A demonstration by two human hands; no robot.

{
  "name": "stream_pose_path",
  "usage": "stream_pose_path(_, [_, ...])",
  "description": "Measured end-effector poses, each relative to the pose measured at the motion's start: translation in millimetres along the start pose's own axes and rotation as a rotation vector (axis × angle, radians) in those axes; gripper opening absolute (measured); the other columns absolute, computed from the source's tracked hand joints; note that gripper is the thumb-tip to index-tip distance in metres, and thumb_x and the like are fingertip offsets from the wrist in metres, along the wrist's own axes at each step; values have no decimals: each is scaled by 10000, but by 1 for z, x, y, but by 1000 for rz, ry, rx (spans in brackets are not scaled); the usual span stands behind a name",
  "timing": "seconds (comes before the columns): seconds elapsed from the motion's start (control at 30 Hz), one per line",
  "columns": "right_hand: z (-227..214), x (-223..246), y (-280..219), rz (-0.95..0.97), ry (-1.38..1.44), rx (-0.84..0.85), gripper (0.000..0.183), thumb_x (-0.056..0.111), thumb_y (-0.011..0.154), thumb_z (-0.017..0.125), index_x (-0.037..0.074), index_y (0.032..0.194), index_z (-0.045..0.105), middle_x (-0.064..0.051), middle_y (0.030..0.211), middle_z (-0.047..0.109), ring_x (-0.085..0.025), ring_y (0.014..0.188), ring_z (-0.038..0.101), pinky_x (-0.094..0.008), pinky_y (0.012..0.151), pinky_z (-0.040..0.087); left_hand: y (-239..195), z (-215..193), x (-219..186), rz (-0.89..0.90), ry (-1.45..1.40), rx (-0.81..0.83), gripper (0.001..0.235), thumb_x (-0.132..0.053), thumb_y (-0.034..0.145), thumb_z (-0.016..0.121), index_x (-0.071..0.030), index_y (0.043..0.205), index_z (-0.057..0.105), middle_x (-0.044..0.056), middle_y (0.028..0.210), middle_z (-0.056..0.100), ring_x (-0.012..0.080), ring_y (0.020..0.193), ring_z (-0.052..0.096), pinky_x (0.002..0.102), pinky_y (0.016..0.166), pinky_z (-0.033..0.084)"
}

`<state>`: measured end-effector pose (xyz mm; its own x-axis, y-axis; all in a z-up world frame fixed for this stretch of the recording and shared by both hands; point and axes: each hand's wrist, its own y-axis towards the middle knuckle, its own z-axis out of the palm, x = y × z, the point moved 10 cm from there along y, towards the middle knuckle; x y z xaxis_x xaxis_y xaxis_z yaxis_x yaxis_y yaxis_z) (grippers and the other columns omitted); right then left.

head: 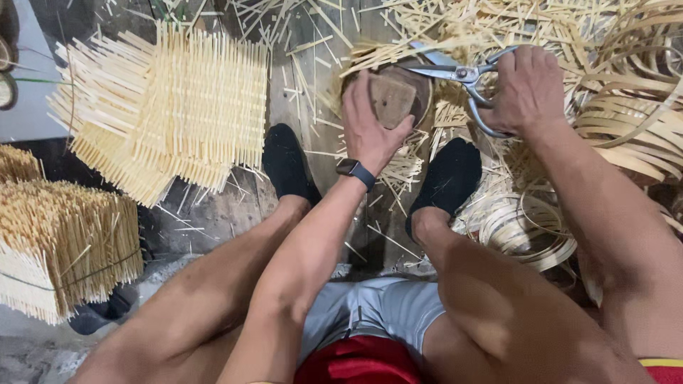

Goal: The person sits on the floor and repeatedly places a woven bamboo mat on a wooden block, wraps a bamboo ring around it, and trims the excess with shears. The person then removes the ring and places the finished base aside, repeating the process with new mats and rings.

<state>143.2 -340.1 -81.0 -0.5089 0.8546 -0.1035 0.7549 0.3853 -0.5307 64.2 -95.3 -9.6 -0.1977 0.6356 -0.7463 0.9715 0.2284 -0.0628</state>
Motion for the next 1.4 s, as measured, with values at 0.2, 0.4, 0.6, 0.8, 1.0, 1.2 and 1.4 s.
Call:
stream_pose_path(0.2, [7, 1, 9, 33, 50, 32, 334, 313, 955, 657, 26, 1122, 623, -142, 914, 595, -226, 799, 564, -363, 717, 507, 10, 3, -2, 108, 10, 151, 1085, -191, 536, 890, -154, 1495, 384, 205, 1456, 442, 440, 1383, 394, 535, 1196, 353])
stream_pose_path(0.4, [16, -3, 13, 9, 11, 9, 457, 485, 964, 632, 60, 1131, 639, -125, 922, 599, -205, 762, 553, -342, 612, 506, 18, -1, 2, 128, 44, 338, 1088, -119, 542, 853, -254, 1526, 408, 137, 1505, 442, 415, 1403, 406, 520, 1235, 365])
stream_pose_path(0.6, [29, -1, 20, 31, 70, 113, 387, 465, 1009, 622, 90, 1092, 670, -95, 836, 617, -193, 722, 572, -326, 589, 490, 21, -4, -6, 190, 49, 287, 1157, -214, 480, 918, -206, 1501, 372, 279, 1509, 315, 482, 1385, 325, 553, 1155, 320])
stream_pose_path(0.8, [24, -23, 11, 40, 61, 83, 683, 692, 923, 628, 32, 1098, 643, -118, 872, 573, -225, 788, 568, -351, 658, 512, 8, -15, 6, -5, -8, 14, 1113, -276, 689, 899, -55, 1571, 257, 234, 1542, 407, 417, 1433, 408, 490, 1226, 353])
stream_pose_path(1.0, [9, 11, 14, -16, -15, -87, 602, 599, 922, 620, 10, 1039, 648, -122, 869, 565, -231, 823, 554, -370, 746, 502, 14, -10, 5, 166, -46, 159, 1045, -164, 693, 845, -94, 1585, 307, 194, 1562, 451, 397, 1470, 437, 457, 1280, 344])
stream_pose_path(1.2, [15, 2, 14, -34, 72, -43, 442, 470, 1076, 556, 42, 1064, 668, -142, 839, 601, -218, 759, 582, -388, 686, 523, 14, -13, 15, 120, -63, 93, 1004, -144, 650, 865, -110, 1528, 379, 174, 1531, 477, 394, 1447, 456, 458, 1267, 338])
stream_pose_path(1.4, [19, 10, 23, -35, -76, -47, 528, 586, 912, 623, 63, 969, 670, -94, 816, 598, -189, 699, 550, -328, 603, 487, 17, -3, 19, 89, -106, 287, 945, -185, 710, 912, -189, 1533, 447, 122, 1523, 534, 353, 1434, 498, 482, 1264, 401])
